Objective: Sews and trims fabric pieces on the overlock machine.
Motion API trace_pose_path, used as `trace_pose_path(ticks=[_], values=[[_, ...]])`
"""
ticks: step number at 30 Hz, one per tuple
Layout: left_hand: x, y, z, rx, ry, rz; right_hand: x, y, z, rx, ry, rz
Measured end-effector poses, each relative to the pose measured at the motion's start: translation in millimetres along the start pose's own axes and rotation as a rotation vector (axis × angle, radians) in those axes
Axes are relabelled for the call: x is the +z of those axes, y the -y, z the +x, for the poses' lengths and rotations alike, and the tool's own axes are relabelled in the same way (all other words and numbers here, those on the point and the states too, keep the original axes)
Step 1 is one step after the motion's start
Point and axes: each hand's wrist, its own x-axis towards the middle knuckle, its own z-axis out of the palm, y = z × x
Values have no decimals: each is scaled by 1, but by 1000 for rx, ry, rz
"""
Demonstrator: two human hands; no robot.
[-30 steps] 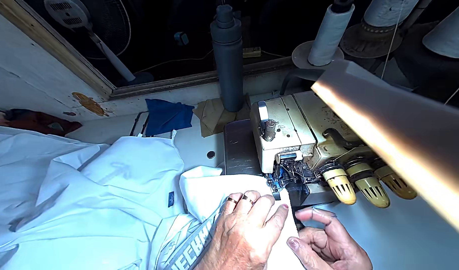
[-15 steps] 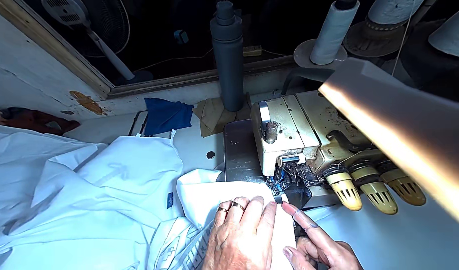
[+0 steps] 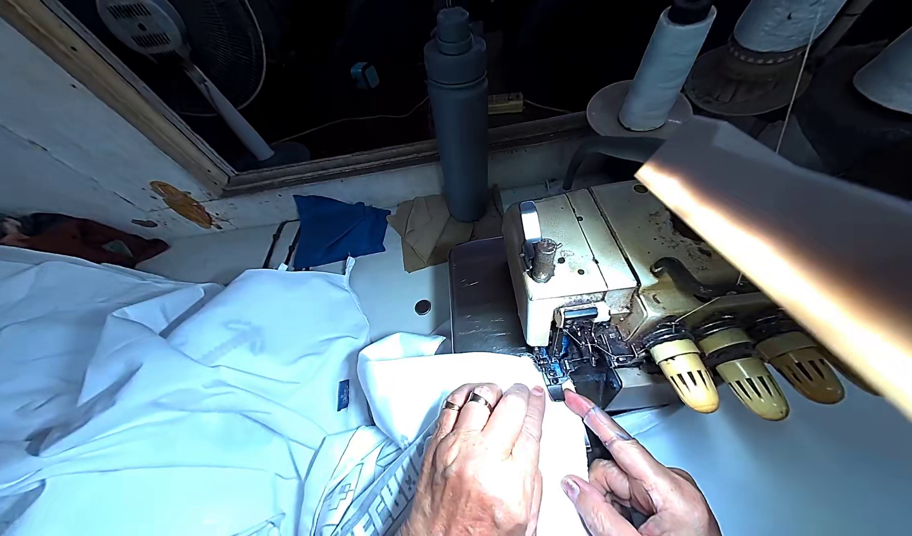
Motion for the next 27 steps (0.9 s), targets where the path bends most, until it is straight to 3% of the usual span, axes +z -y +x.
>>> trace_pose_path(ticks=[14,17,22,27], values=[[2,13,4,149,55,-2,1,-11,4,-62,-52,-5],[-2,1,4,93,28,98,-1,-10,2,-40,-33,8],[1,-17,4,-14,3,-34,0,-9,1,-41,-47,-15],[6,-18,0,-36,-5,-6,0,-9,1,-53,-45,-57]])
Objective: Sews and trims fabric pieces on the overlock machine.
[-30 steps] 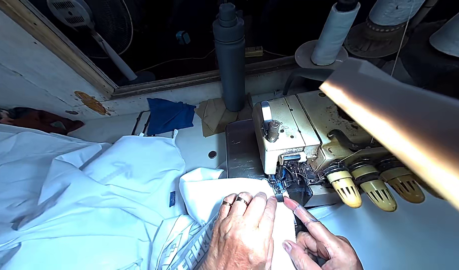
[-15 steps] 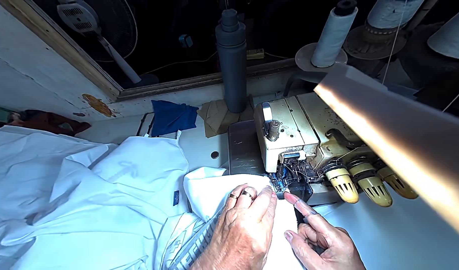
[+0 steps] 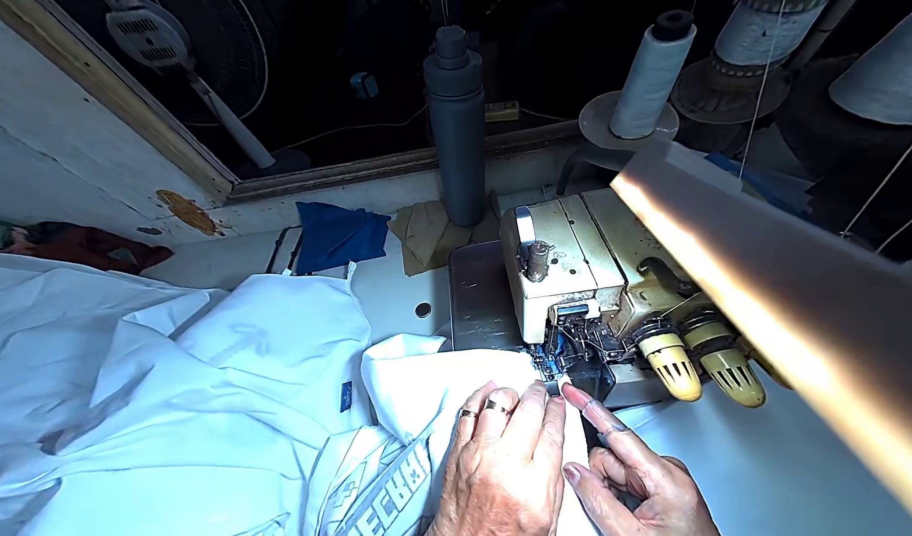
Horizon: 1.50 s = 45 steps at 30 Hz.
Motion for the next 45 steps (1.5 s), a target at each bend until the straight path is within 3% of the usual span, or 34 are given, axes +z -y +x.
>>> trace_pose_path(ticks=[14,19,23,39,45], values=[[2,25,8,154,53,-152,6,-2,0,-33,-55,26],[-7,11,7,111,71,-62,10,11,-20,160,-124,349],[-10,6,3,87,99,-25,5,12,-28,274,-120,435],[-12,8,10,104,104,-29,17,12,-18,250,-71,523],[-18,0,0,-2,145,-118,18,3,-19,153,4,341]])
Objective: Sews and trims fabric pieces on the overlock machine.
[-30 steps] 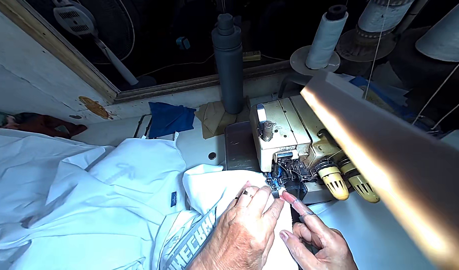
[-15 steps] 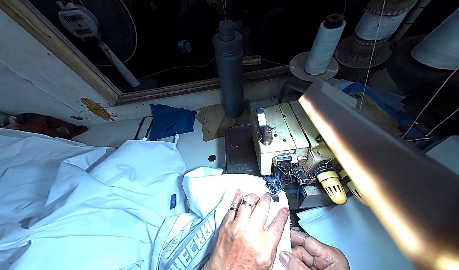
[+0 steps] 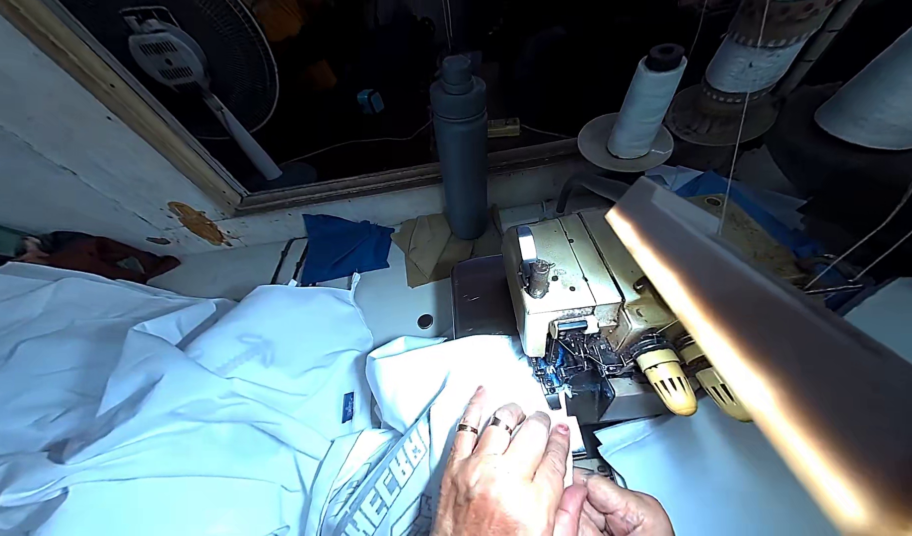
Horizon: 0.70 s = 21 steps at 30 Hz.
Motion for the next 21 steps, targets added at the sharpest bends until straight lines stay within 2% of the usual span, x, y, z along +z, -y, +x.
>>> trace_pose_path(ticks=[7,11,16,19,21], values=[[15,28,10,-35,-199,24,14,15,5,22,123,-45],[21,37,15,-203,-261,3,15,22,12,1,155,-36],[-14,7,-19,-356,-118,-87,6,10,14,-271,138,-291],[-19,-18,-43,-278,13,-304,-2,5,15,-369,220,-392],[-21,-24,-51,-215,85,-432,-12,1,14,-395,114,-490]])
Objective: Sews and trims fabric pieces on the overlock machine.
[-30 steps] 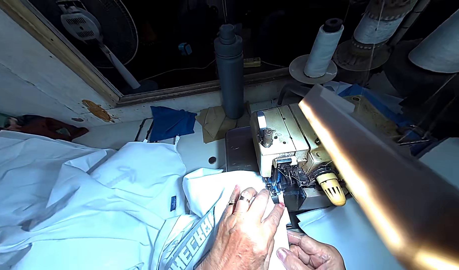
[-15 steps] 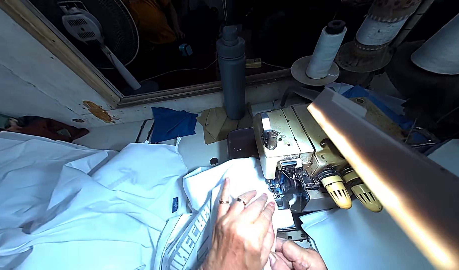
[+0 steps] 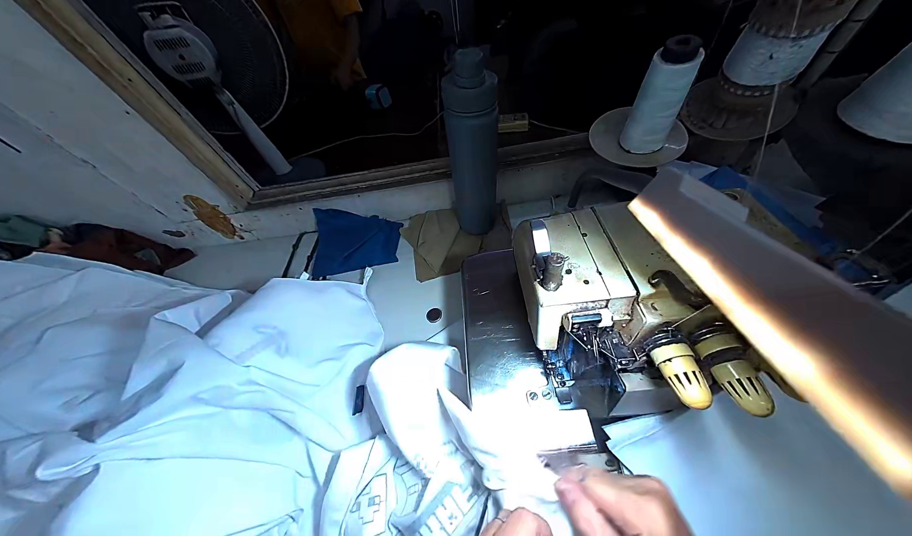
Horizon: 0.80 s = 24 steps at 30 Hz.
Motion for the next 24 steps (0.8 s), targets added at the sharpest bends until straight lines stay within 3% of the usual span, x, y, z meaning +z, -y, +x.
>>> trace_pose_path(ticks=[4,8,11,16,20,24], values=[[-20,11,18,7,-210,278,-28,-15,-6,47,-177,-111],[-16,47,41,106,-223,464,-34,-1,-11,-12,-143,4],[-23,54,50,165,-181,364,-34,2,-14,-23,-109,73],[-60,53,56,214,173,-196,-39,0,-12,38,-104,218],[-79,43,63,-2,582,-312,-35,11,-5,-42,-104,206],[-80,43,57,-209,916,-839,-34,20,6,-163,-105,142]])
